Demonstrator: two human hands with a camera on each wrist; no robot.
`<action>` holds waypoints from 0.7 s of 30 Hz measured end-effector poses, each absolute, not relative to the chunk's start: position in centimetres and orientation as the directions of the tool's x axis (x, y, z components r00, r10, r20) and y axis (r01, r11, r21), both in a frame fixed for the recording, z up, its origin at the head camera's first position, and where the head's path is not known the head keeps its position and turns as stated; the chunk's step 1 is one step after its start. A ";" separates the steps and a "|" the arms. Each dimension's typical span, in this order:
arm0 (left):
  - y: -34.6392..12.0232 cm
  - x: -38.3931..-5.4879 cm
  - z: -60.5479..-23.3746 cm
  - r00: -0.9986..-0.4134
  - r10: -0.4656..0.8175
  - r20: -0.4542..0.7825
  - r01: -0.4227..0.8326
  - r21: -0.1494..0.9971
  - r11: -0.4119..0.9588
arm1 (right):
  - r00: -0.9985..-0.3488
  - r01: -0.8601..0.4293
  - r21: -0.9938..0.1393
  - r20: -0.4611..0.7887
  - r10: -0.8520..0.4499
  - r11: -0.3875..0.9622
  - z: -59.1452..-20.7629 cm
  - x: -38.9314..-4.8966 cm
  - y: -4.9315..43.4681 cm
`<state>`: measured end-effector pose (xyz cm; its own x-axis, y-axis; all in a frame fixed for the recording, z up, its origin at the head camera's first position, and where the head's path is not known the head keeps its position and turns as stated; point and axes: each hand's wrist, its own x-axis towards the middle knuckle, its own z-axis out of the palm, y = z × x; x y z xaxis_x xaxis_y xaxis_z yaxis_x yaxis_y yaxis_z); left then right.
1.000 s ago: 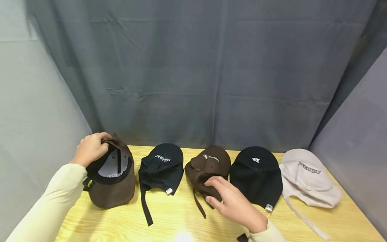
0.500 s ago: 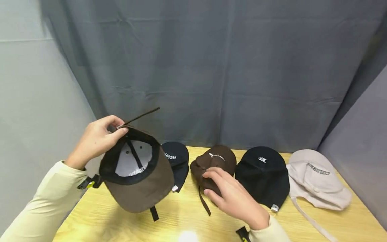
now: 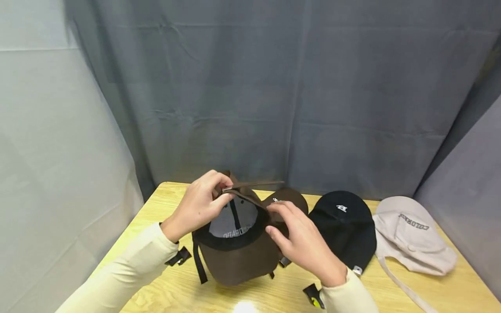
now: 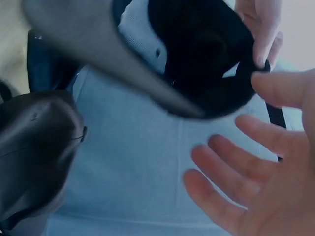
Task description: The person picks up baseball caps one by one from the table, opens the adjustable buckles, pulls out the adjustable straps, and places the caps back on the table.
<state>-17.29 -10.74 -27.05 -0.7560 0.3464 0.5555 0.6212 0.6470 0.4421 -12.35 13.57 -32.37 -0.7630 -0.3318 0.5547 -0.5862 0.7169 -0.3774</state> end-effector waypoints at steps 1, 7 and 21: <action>-10.3 -17.4 -27.2 -0.745 0.355 0.564 0.633 0.431 0.643 | -0.759 -0.580 -0.379 0.572 -0.310 0.721 -32.3 -12.5 13.5; -8.0 -17.4 -28.0 -0.718 0.424 0.552 0.678 0.415 0.607 | -0.677 -0.605 -0.357 0.701 -0.225 0.712 -31.9 -14.1 12.4; -6.7 -17.6 -27.8 -0.780 0.555 0.288 0.601 0.593 0.537 | -0.491 -0.682 -0.243 0.852 -0.185 0.690 -32.5 -16.0 12.6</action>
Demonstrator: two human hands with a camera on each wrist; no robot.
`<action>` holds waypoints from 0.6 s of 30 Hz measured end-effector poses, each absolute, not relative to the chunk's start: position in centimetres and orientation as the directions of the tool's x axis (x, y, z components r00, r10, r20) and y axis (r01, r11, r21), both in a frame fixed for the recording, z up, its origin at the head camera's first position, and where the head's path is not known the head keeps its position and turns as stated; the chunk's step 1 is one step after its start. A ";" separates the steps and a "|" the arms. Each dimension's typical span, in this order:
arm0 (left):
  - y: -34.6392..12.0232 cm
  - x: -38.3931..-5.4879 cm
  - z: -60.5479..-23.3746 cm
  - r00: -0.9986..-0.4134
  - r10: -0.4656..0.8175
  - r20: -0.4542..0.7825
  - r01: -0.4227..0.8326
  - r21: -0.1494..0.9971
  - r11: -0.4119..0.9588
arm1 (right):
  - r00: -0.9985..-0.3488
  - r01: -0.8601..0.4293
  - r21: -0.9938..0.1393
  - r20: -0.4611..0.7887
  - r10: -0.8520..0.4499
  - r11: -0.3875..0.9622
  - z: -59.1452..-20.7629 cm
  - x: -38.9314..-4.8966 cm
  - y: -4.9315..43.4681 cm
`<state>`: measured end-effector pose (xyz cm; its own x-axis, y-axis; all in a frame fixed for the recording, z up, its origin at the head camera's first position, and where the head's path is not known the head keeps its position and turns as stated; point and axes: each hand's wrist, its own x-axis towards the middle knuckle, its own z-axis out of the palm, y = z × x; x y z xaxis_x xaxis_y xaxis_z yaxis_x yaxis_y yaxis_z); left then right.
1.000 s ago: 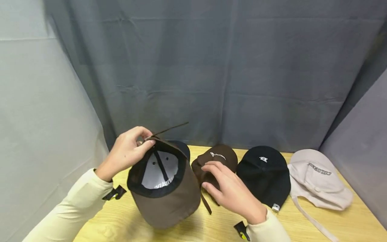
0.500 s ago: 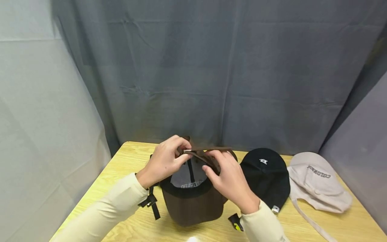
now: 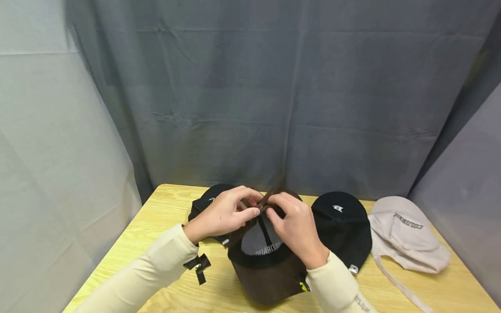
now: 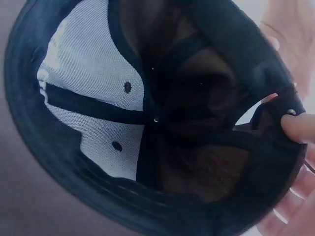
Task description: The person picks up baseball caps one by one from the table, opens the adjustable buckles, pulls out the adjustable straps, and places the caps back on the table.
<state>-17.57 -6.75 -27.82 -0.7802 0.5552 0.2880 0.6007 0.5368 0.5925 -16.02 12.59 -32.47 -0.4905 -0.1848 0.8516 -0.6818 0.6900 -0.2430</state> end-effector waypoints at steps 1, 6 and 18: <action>-6.7 -17.7 -27.8 -0.778 0.557 0.292 0.604 0.591 0.534 | -0.491 -0.683 -0.251 0.853 -0.177 0.686 -32.4 -16.1 12.6; -6.2 -18.1 -27.8 -0.785 0.537 0.310 0.596 0.615 0.516 | -0.493 -0.672 -0.268 0.857 -0.148 0.690 -32.4 -16.3 12.6; -5.2 -18.5 -27.9 -0.806 0.518 0.285 0.553 0.672 0.492 | -0.483 -0.673 -0.264 0.864 -0.141 0.691 -32.5 -16.4 13.0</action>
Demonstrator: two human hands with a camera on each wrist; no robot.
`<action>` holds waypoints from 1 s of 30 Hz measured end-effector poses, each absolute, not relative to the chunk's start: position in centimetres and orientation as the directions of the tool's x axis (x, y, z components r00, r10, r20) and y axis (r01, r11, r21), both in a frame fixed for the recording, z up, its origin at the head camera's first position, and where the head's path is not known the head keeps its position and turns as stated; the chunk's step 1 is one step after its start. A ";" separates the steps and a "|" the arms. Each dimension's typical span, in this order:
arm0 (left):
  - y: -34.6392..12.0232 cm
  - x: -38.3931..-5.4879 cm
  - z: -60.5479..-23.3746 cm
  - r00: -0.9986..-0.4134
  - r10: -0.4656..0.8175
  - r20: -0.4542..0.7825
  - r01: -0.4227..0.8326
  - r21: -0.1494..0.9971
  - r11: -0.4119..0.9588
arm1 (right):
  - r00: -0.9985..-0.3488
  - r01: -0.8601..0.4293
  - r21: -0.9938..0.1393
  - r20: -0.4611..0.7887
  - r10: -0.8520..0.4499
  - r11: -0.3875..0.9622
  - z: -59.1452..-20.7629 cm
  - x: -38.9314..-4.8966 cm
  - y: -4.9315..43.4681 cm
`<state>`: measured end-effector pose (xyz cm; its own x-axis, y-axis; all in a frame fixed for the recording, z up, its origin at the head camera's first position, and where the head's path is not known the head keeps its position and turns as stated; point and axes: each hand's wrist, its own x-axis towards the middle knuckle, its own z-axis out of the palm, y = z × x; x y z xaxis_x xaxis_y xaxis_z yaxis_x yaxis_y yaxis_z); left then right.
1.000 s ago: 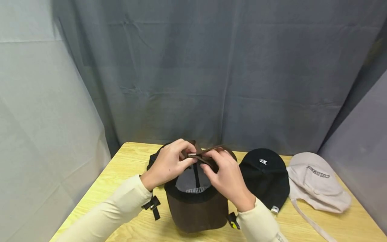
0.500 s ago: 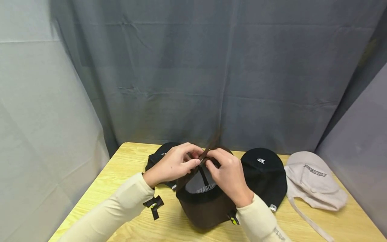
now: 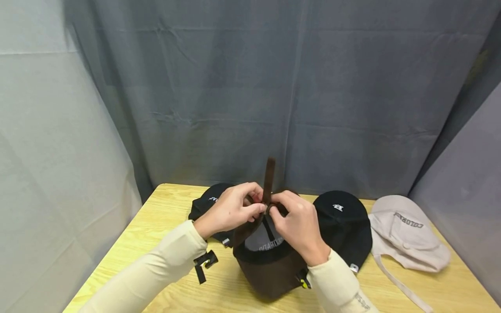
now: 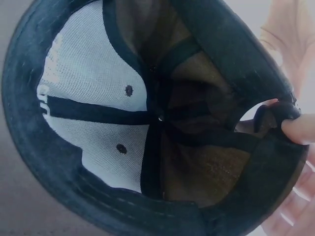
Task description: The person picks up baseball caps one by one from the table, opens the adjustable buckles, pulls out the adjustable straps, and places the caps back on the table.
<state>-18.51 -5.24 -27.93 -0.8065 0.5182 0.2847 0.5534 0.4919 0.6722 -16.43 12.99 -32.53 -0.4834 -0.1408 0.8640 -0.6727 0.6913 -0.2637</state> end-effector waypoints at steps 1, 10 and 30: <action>-5.2 -18.6 -28.0 -0.807 0.518 0.283 0.553 0.670 0.495 | -0.487 -0.673 -0.265 0.862 -0.144 0.690 -32.6 -16.4 13.0; -4.8 -18.7 -28.4 -0.796 0.481 0.366 0.599 0.588 0.544 | -0.468 -0.646 -0.192 0.865 -0.184 0.738 -33.0 -16.5 13.1; -4.8 -18.1 -27.9 -0.843 0.339 0.419 0.529 0.764 0.370 | -0.461 -0.680 -0.170 0.855 -0.237 0.713 -33.5 -16.3 12.9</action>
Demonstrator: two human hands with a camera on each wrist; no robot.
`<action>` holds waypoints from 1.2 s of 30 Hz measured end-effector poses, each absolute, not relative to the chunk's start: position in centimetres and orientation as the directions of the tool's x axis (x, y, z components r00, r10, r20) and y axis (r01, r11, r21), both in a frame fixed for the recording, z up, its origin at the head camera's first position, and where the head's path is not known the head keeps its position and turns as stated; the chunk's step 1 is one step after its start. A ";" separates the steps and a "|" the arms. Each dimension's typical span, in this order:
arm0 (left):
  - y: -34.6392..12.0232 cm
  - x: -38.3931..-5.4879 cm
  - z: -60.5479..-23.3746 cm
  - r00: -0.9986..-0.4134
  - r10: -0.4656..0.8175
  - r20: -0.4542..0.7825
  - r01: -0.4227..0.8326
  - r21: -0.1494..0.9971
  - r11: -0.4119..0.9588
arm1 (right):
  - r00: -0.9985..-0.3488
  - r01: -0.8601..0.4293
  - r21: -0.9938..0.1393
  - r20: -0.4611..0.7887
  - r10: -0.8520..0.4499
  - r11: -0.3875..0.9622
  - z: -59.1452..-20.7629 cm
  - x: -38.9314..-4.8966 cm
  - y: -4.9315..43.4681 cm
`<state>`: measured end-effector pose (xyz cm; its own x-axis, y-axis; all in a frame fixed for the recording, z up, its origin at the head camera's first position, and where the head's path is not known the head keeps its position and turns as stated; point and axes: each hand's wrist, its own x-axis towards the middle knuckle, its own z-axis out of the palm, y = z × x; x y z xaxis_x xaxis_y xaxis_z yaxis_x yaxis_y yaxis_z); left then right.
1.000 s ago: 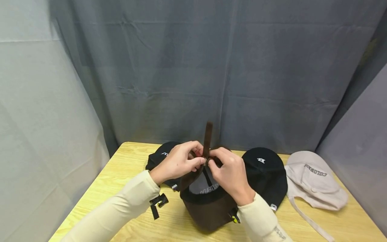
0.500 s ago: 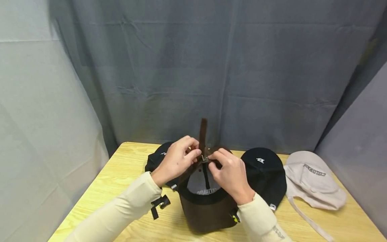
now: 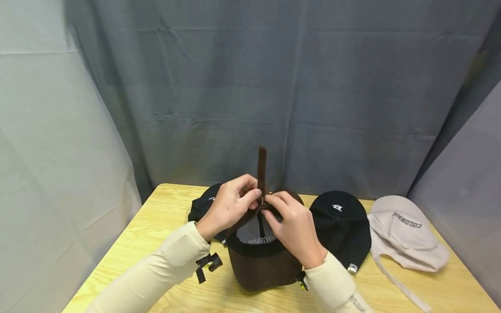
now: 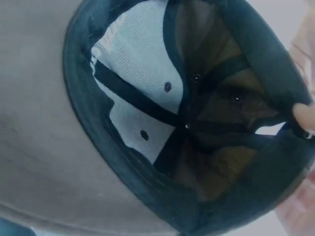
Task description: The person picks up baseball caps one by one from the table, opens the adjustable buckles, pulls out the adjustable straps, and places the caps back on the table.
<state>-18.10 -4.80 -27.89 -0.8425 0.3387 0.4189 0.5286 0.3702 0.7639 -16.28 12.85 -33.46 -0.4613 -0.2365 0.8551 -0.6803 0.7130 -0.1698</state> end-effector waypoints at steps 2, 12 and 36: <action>-4.7 -17.9 -28.0 -0.840 0.338 0.425 0.534 0.761 0.368 | -0.423 -0.701 -0.140 0.871 -0.250 0.699 -33.5 -16.4 12.9; -4.3 -17.5 -28.7 -0.823 0.390 0.412 0.535 0.793 0.290 | -0.254 -0.736 0.002 0.926 -0.279 0.677 -33.7 -17.3 13.8; -3.3 -18.8 -31.0 -0.629 0.432 0.646 0.727 0.291 0.622 | -0.389 -0.631 -0.093 0.897 -0.210 0.770 -32.4 -17.1 14.7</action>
